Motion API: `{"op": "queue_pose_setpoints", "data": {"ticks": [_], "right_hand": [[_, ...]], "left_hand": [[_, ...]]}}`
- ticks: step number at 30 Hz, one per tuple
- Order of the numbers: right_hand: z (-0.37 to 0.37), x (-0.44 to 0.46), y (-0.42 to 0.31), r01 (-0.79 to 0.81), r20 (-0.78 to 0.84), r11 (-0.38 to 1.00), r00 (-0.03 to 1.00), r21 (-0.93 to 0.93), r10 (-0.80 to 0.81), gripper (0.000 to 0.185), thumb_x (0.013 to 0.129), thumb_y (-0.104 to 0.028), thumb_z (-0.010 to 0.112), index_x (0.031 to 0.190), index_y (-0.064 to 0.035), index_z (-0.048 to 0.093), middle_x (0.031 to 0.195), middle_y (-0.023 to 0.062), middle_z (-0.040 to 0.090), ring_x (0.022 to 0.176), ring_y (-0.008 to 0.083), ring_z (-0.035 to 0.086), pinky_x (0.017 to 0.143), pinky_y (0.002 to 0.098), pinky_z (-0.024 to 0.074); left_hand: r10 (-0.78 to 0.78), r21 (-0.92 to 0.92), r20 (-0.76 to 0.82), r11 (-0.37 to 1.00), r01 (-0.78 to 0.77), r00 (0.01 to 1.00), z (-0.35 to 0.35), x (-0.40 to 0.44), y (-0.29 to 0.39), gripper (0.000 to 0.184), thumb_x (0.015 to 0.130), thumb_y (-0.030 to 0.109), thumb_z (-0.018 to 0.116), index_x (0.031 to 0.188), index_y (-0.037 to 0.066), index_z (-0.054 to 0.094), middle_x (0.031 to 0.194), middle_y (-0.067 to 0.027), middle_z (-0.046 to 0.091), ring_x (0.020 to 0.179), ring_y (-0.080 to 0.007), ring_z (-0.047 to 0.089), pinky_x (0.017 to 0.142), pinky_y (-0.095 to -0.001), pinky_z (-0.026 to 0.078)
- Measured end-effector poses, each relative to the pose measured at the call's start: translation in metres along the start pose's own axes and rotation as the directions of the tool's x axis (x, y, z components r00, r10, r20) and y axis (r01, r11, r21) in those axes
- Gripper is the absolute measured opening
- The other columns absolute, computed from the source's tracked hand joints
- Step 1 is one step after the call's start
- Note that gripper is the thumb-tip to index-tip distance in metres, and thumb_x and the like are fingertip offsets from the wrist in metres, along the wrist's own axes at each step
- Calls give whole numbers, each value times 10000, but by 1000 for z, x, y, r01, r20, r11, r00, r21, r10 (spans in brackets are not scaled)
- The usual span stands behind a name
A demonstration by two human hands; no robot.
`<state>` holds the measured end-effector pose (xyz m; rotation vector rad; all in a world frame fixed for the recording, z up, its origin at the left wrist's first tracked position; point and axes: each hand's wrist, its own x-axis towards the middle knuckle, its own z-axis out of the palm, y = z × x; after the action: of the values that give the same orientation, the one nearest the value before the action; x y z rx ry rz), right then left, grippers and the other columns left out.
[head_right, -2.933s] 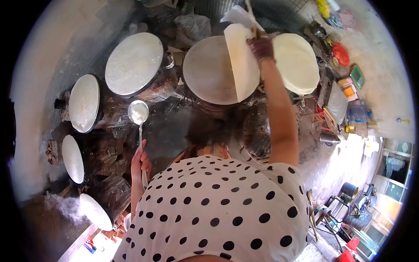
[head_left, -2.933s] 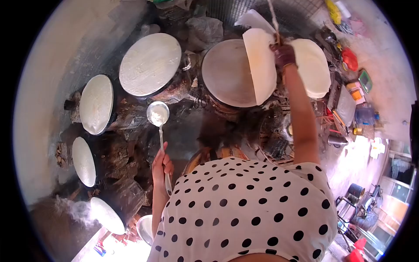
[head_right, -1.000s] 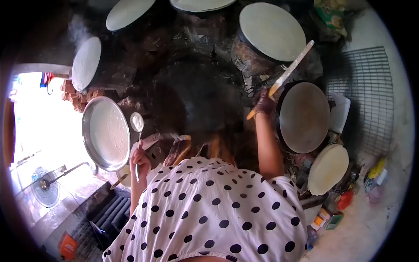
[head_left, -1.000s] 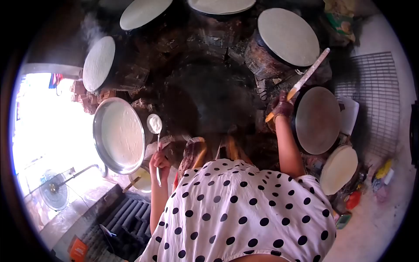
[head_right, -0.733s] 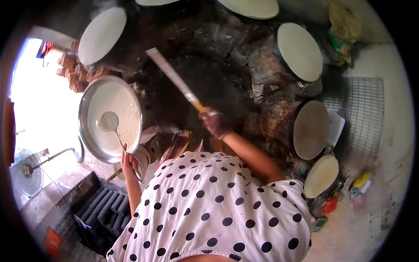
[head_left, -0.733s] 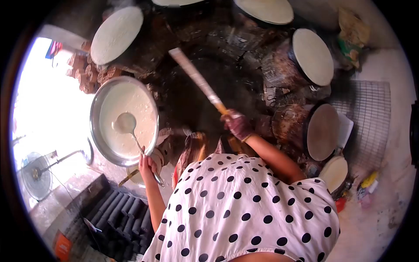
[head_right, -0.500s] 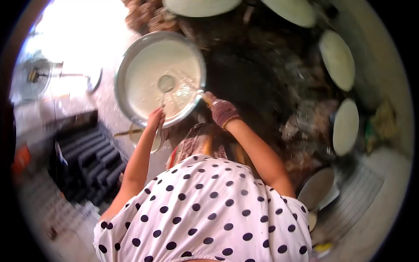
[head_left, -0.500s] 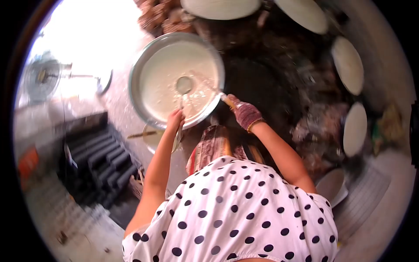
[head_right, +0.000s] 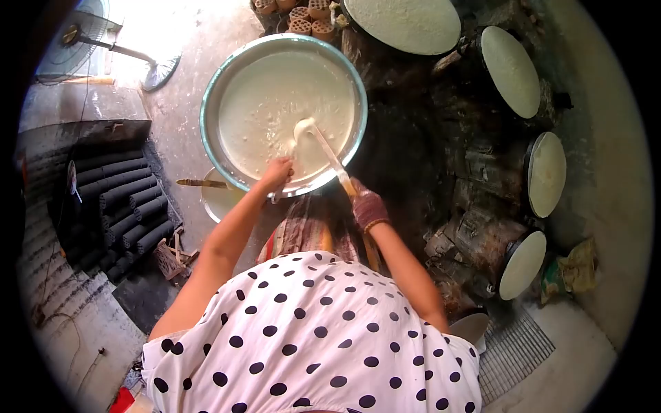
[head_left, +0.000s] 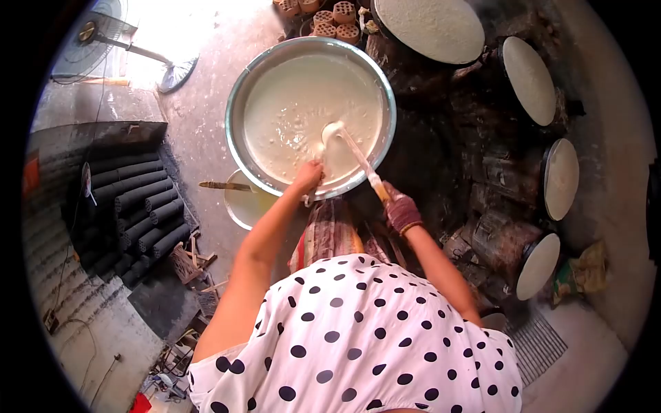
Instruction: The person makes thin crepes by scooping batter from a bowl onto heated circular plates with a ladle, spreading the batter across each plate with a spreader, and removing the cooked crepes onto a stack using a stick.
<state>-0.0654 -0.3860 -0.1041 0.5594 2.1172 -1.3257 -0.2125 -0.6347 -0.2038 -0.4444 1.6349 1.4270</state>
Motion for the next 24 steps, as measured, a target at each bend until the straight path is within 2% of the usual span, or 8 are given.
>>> {"op": "queue_pose_setpoints", "data": {"ticks": [3,5,9,13,18,21,23,24], "right_hand": [[20,-15,-7,-188,47,928,982,323,183,465,922,-163,497,1379,-229,436,608,45,557,414,113,473,399,271,418],[5,-44,-51,-268,100,837,963,477,251,470,919,-153,508,1380,-208,435,613,37,561,424,107,479,405,269,422],[-23,-58,-100,24,-2,759,1000,650,-31,482,915,-138,520,1384,-206,432,615,17,555,426,92,468,391,245,404],[-69,-84,-164,553,-326,770,826,319,-459,405,917,-140,509,1320,-102,502,811,81,660,590,121,557,549,255,477],[-110,-113,-171,621,-421,700,773,353,-474,374,895,-200,587,1231,-41,554,739,41,634,529,91,533,506,240,457],[-120,-129,-165,427,-295,686,904,589,-309,265,907,-237,571,1068,-33,615,727,55,630,519,116,556,492,259,457],[-116,-114,-151,378,-414,868,881,322,-231,221,904,-219,560,1045,-61,624,829,115,657,656,196,621,571,309,487],[-102,-74,-114,533,-569,804,587,-264,-575,269,885,-222,565,1123,-101,604,884,141,636,772,263,622,645,351,495]], "left_hand": [[-164,-625,267,721,300,950,32,-17,25,65,946,151,424,971,98,452,594,33,399,423,-61,346,383,-203,284],[-79,-725,259,643,248,963,40,-47,57,124,955,164,425,1052,93,457,589,51,383,418,-46,336,379,-198,267],[312,-566,105,800,-201,944,35,-147,170,263,966,166,406,1219,98,434,601,64,353,414,-53,328,385,-206,259],[612,-392,13,731,-559,791,33,-260,260,374,980,129,374,1336,18,404,606,45,349,387,-41,313,356,-193,265],[725,-187,-42,670,-719,687,16,-311,271,375,982,136,390,1334,10,415,602,41,368,385,-40,320,338,-179,253],[717,-108,-35,690,-716,696,-4,-294,258,356,986,145,402,1318,19,432,593,40,361,386,-40,318,330,-182,242],[514,-250,168,848,-468,841,-21,-251,242,332,990,138,391,1298,23,437,585,48,340,389,-31,307,338,-180,242],[421,-360,300,881,-307,856,-23,-221,236,306,990,136,388,1274,35,442,577,61,320,385,-30,298,344,-186,246]]}}
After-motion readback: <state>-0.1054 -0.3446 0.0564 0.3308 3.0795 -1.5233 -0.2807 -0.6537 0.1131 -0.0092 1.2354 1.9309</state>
